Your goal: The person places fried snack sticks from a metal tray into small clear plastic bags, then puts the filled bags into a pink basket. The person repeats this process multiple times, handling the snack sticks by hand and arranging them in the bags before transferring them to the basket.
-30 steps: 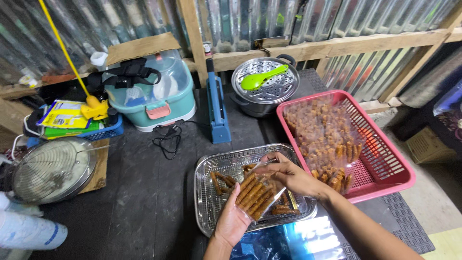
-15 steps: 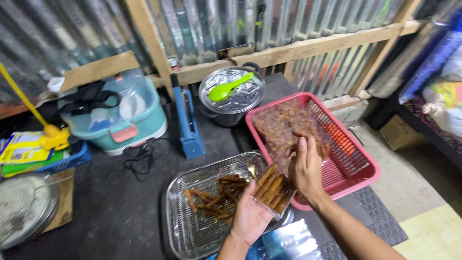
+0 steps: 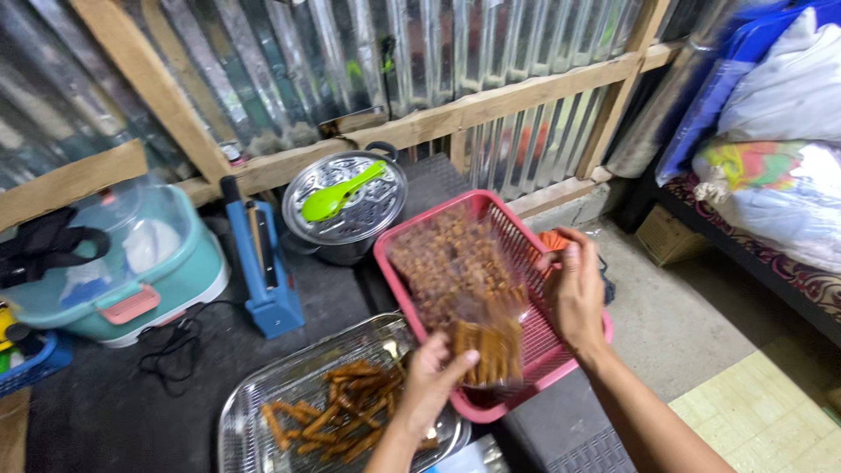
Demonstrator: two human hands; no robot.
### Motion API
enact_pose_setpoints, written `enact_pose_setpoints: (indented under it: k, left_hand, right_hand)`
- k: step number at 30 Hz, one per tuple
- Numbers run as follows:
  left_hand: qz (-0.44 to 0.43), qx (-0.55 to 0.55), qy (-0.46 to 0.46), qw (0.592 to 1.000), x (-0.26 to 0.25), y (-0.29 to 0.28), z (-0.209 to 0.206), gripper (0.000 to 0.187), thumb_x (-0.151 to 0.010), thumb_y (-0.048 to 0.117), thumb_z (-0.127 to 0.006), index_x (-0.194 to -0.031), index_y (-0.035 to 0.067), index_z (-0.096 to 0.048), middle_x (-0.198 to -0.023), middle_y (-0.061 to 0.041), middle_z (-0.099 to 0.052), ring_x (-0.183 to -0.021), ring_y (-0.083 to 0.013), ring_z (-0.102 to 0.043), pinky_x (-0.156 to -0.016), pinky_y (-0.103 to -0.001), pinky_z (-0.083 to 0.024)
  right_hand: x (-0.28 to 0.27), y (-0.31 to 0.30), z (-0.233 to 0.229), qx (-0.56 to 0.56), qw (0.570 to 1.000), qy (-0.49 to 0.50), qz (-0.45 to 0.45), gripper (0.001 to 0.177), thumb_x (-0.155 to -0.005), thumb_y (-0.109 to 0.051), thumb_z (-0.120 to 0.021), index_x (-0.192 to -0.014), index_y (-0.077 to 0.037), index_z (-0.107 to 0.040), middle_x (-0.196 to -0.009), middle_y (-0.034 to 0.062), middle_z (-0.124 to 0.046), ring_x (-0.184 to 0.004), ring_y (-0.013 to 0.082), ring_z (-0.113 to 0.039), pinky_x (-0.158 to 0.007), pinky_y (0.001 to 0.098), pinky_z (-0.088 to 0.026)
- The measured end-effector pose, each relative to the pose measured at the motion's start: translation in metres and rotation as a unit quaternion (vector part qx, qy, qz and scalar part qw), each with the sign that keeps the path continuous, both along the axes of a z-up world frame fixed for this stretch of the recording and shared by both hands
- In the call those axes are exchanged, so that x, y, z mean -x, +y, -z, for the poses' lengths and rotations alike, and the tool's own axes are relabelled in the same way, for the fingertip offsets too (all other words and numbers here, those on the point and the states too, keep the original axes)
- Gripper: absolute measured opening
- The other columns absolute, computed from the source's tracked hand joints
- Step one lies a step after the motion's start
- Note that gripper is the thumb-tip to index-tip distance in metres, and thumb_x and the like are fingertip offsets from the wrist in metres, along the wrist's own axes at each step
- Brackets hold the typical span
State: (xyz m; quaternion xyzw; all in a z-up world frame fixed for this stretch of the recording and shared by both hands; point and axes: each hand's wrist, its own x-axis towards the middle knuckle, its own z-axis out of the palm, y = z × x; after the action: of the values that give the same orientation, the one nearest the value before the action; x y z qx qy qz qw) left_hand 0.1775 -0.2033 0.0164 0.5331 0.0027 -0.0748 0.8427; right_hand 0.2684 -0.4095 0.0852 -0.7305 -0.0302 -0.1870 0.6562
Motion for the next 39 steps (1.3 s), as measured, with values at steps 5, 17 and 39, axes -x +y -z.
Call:
enact_pose_setpoints:
  k: [5, 17, 39]
  left_hand:
    - [-0.056, -0.043, -0.027, 0.997, -0.038, -0.019, -0.002, 0.051, -0.081, -0.005, -0.072, -0.128, 0.009, -0.059, -0.128, -0.007, -0.066, -0.114, -0.0148, -0.066, -0.097, -0.029, -0.054]
    - [0.041, -0.297, -0.071, 0.951, -0.142, -0.101, 0.06, 0.03, -0.086, 0.002, -0.075, -0.114, 0.01, -0.067, -0.122, -0.006, -0.07, -0.122, -0.0193, -0.062, -0.112, -0.04, -0.039]
    - [0.153, -0.175, -0.157, 0.96, 0.032, -0.006, -0.15, 0.03, -0.094, 0.001, -0.065, -0.124, 0.004, -0.067, -0.116, -0.012, -0.067, -0.098, -0.0165, -0.068, -0.08, -0.029, -0.058]
  right_hand:
    - [-0.021, -0.051, 0.034, 0.0, 0.999, 0.026, 0.044, 0.041, -0.111, -0.032, -0.033, -0.138, -0.005, -0.049, -0.082, 0.005, -0.062, -0.051, 0.0097, -0.047, -0.045, 0.0265, -0.04]
    - [-0.026, -0.067, 0.111, -0.044, 0.997, 0.044, 0.038, 0.049, -0.112, -0.037, -0.029, -0.145, -0.002, -0.038, -0.101, 0.0104, -0.06, -0.082, 0.0144, -0.062, -0.074, 0.0305, -0.054]
    - [-0.029, -0.039, 0.14, -0.074, 0.993, 0.086, 0.031, 0.048, -0.109, -0.036, -0.039, -0.147, -0.006, -0.041, -0.099, 0.014, -0.064, -0.074, 0.0187, -0.064, -0.066, 0.0328, -0.055]
